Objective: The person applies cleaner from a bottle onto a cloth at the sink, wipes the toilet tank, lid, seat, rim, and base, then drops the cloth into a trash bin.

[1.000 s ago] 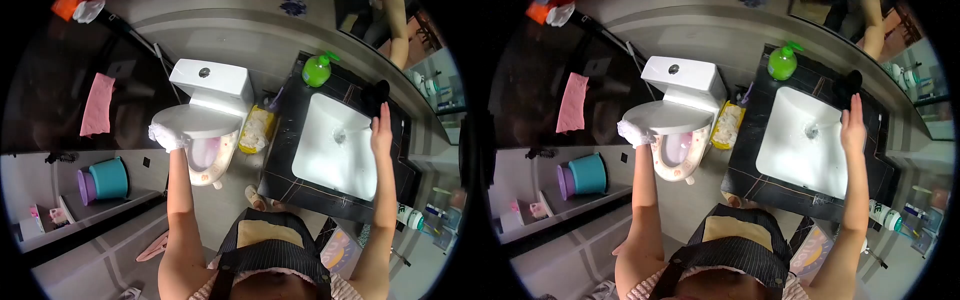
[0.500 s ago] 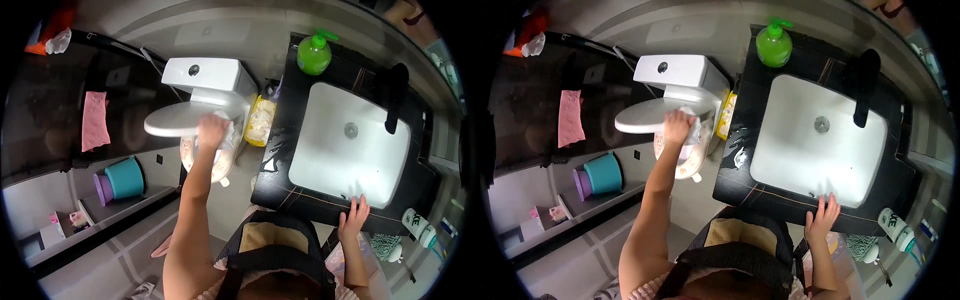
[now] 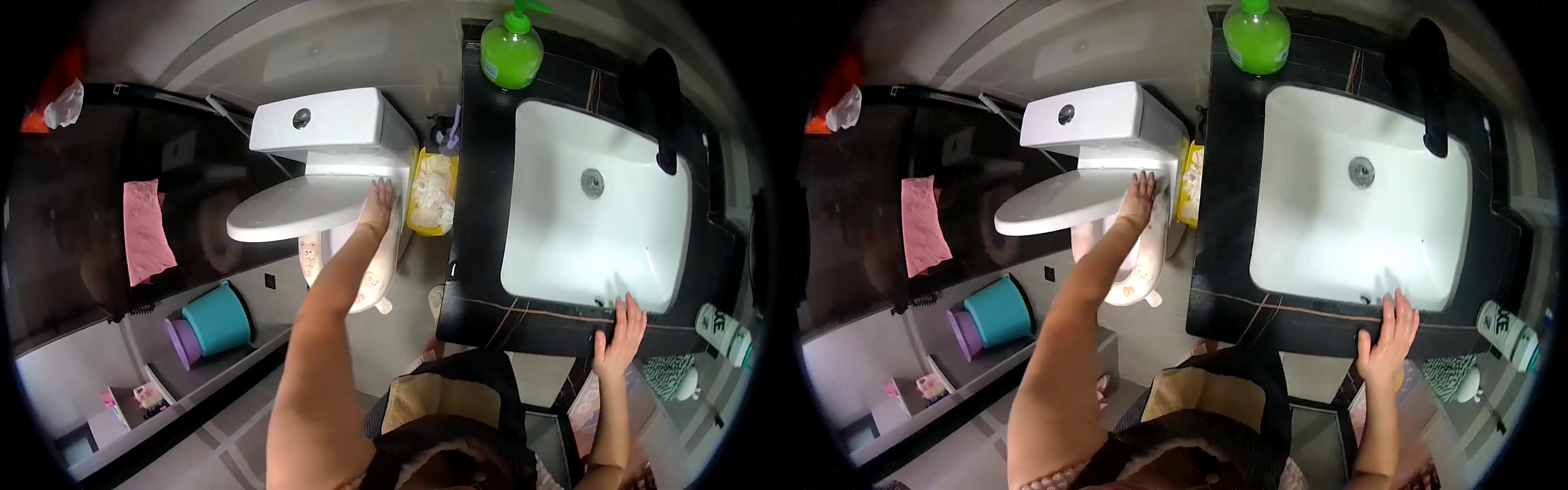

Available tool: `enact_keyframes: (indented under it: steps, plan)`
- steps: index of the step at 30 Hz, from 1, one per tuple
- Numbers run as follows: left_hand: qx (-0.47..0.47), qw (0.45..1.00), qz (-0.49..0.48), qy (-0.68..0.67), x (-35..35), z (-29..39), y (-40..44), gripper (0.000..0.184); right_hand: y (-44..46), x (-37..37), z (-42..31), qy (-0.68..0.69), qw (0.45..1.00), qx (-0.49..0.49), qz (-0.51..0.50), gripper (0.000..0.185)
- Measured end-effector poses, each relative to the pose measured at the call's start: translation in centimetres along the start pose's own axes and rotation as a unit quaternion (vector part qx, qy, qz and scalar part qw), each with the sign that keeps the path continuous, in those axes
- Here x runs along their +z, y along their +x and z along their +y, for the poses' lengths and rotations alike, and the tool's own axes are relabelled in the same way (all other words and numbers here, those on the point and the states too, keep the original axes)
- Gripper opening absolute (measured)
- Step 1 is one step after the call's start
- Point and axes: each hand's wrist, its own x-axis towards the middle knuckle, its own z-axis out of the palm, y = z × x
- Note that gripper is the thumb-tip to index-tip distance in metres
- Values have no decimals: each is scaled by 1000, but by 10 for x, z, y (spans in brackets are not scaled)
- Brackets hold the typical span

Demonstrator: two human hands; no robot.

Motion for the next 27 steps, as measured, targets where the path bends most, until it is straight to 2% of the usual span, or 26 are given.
enact_keyframes:
  steps: [4,8,9,11,12,14,15,17,19,21,22,24,25,26,27]
  plan:
    - [2,997,40,-73,-17,-56,-82,62,1,-3,-3,16,1000,-2,20,60]
    - [-41,975,163,-148,-1,-115,-172,59,-2,-3,-4,24,999,2,38,57]
    - [-39,975,166,-144,3,-125,-187,59,-1,-3,-4,24,999,7,40,57]
    - [-94,927,268,-245,11,-140,-213,44,-1,-5,-5,33,998,4,44,57]
    - [-94,926,272,-243,19,-142,-224,44,-1,-6,-5,34,998,5,49,55]
    - [-147,870,349,-316,40,-142,-233,30,1,-5,-5,33,998,9,55,55]
    - [-144,869,352,-316,54,-142,-232,30,-2,-5,-6,36,998,12,55,55]
    - [-193,829,407,-332,75,-140,-232,19,-3,-6,-7,34,998,15,47,53]
    - [-359,707,416,-445,85,-139,-231,19,-3,-5,-6,24,999,10,47,53]
    - [-422,615,432,-507,91,-142,-229,25,-3,-6,-8,17,998,3,55,53]
    - [-426,610,435,-508,99,-142,-224,25,-3,-7,-7,12,998,2,56,52]
    - [-535,407,456,-584,118,-134,-215,30,-6,-6,-9,6,998,-3,59,52]
    - [-540,398,458,-583,124,-125,-214,30,-6,-7,-8,1,999,-2,52,52]
    - [-506,118,469,-714,130,-114,-212,30,-5,-7,-9,-3,999,-1,46,51]
    - [-419,-172,436,-778,135,-100,-208,31,-6,-6,-10,-5,999,-6,50,51]
